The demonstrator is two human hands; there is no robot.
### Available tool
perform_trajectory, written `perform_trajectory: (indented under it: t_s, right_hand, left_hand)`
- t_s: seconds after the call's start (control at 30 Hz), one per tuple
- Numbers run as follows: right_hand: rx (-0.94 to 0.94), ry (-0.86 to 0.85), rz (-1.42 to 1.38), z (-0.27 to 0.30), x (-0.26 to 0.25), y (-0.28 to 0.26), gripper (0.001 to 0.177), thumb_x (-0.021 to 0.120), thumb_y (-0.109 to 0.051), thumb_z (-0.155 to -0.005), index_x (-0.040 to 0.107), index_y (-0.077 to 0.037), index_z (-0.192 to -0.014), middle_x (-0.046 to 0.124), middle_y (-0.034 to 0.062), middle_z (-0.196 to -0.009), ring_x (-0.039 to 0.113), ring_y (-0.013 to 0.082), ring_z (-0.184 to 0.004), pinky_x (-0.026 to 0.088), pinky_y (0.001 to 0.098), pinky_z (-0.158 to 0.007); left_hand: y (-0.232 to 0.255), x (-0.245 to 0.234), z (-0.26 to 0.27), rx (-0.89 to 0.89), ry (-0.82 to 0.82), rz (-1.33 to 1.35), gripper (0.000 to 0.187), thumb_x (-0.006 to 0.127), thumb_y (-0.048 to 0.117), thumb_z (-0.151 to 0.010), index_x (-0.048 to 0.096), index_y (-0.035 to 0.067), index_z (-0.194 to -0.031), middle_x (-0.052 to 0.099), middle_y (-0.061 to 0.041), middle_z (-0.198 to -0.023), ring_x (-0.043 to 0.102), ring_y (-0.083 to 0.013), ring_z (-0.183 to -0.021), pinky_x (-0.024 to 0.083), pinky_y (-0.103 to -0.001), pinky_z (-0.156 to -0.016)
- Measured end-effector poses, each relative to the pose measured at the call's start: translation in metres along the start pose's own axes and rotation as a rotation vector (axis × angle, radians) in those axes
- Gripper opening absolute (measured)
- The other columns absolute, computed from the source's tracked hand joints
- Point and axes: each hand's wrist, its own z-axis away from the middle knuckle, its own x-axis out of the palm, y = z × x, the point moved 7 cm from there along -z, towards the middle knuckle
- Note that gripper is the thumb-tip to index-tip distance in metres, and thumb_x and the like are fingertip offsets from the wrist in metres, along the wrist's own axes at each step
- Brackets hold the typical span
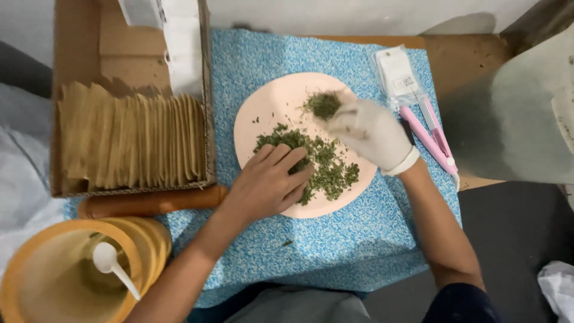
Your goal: Sorting and sifting through dried tea leaves on a plate to inspect or separate them.
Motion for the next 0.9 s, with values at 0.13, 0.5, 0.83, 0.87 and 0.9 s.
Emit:
perform_trajectory:
  t_s: [0.13, 0.5, 0.83, 0.87, 0.9]
  right_hand:
    - [0.036, -0.179, -0.108, 0.006, 0.0, -0.022, 0.006, 0.081, -0.009, -0.094, 0.086, -0.008, -0.098, 0.079, 0.0174, -0.106, 0.078, 0.0335, -0.098, 0.065, 0.0454, -0.092]
    - [-0.06, -0.272, 0.163, 0.024, 0.048, -0.009, 0.018, 0.087, -0.03, -0.095, 0.081, -0.013, -0.097, 0.073, 0.0086, -0.1, 0.072, 0.0311, -0.095, 0.055, 0.0555, -0.107]
    - [-0.065, -0.245, 0.294, 0.033, 0.063, 0.002, 0.03, 0.082, -0.032, -0.094, 0.068, -0.005, -0.097, 0.067, 0.0142, -0.107, 0.069, 0.0365, -0.106, 0.058, 0.0523, -0.096]
    - [-0.088, -0.242, 0.355, 0.033, 0.064, 0.0, 0.026, 0.079, -0.032, -0.096, 0.068, -0.009, -0.096, 0.065, 0.0113, -0.102, 0.068, 0.0336, -0.101, 0.057, 0.0494, -0.094]
    - [-0.105, -0.247, 0.409, 0.037, 0.067, -0.004, 0.023, 0.077, -0.032, -0.097, 0.067, -0.012, -0.094, 0.063, 0.0084, -0.096, 0.068, 0.0308, -0.097, 0.056, 0.0464, -0.092]
  left_hand:
    - [0.001, 0.01, -0.001, 0.023, -0.032, 0.028, 0.017, 0.071, 0.019, -0.1, 0.083, 0.009, -0.105, 0.065, -0.016, -0.12, 0.053, -0.031, -0.098, 0.04, -0.041, -0.084]
    - [0.004, 0.008, -0.002, -0.002, 0.022, -0.017, 0.029, 0.07, 0.034, -0.104, 0.082, 0.011, -0.091, 0.067, -0.012, -0.117, 0.05, -0.0277, -0.094, 0.039, -0.039, -0.081]
    - [0.001, 0.012, -0.002, -0.006, 0.052, 0.003, 0.032, 0.068, 0.033, -0.104, 0.083, 0.009, -0.09, 0.067, -0.012, -0.114, 0.051, -0.0289, -0.091, 0.038, -0.04, -0.075]
    - [-0.001, 0.014, -0.002, -0.015, 0.055, 0.012, 0.033, 0.067, 0.035, -0.104, 0.082, 0.01, -0.088, 0.065, -0.011, -0.111, 0.051, -0.0276, -0.091, 0.038, -0.04, -0.074]
    - [0.0, 0.017, 0.001, -0.032, 0.053, 0.029, 0.035, 0.066, 0.036, -0.104, 0.082, 0.011, -0.086, 0.064, -0.011, -0.108, 0.05, -0.0264, -0.09, 0.037, -0.039, -0.073]
